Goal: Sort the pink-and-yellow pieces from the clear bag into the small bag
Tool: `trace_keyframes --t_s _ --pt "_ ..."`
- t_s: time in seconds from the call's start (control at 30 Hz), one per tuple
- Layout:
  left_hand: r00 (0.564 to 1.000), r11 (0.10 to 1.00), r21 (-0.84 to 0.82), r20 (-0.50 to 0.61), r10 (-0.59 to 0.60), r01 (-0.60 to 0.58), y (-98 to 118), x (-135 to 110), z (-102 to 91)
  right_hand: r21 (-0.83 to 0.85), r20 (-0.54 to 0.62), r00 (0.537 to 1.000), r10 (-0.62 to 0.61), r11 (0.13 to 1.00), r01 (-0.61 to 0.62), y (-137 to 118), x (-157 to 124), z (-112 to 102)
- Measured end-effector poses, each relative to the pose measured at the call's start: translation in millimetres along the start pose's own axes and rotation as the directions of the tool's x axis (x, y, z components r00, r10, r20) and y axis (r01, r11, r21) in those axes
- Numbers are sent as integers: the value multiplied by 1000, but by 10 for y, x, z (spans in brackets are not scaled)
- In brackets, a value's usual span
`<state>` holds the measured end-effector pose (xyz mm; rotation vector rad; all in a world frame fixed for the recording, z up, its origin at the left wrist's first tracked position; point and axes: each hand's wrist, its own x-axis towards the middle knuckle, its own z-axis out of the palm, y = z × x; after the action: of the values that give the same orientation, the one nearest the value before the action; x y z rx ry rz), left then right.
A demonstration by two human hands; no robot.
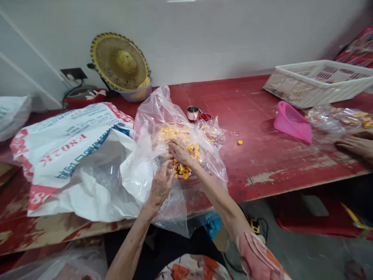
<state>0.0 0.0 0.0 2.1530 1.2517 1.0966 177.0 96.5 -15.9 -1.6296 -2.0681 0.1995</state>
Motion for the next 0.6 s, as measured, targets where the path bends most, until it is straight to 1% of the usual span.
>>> trace_keyframes --t_s 0.07,0.13,0.17,0.2,0.23,0.3,0.37,0.4,0.43,0.5,0.53,0.6 --pt "996 995 60 8 -83 83 -348 -86 -5 -48 -65 997 34 998 -37 0 -200 -115" --pt "989 987 73 22 -144 142 -642 -143 -114 -112 -145 984 103 987 -119 -35 -492 -218" --pt "987 986 57 43 -157 154 -732 -154 -181 -132 -171 977 130 979 -153 -67 -657 -253" --pt "984 987 31 68 -162 160 -774 -154 -245 -144 -174 975 139 976 -164 -105 -821 -270" --pt "982 986 2 84 -169 169 -765 -145 -298 -150 -161 978 135 976 -160 -148 -975 -268" --pt "975 975 -42 58 -215 218 -611 -122 -360 -149 -116 986 118 980 -135 -236 -1213 -215" --pt "962 960 -70 -11 -273 272 -342 -126 -361 -138 -87 988 127 981 -138 -307 -1327 -126" --pt "957 955 -87 -30 -288 285 -200 -147 -340 -133 -84 986 144 979 -154 -332 -1339 -81" --pt "956 952 -110 -24 -291 287 -72 -183 -307 -128 -88 983 164 976 -175 -347 -1327 -42" --pt "967 953 -164 52 -251 256 91 -288 -216 -120 -97 976 197 971 -208 -346 -1261 6" --pt "972 957 -183 103 -210 226 111 -351 -167 -116 -100 973 209 969 -220 -332 -1222 12" --pt "977 972 -170 169 -134 163 36 -475 -87 -99 -108 966 233 965 -244 -282 -1165 -17"
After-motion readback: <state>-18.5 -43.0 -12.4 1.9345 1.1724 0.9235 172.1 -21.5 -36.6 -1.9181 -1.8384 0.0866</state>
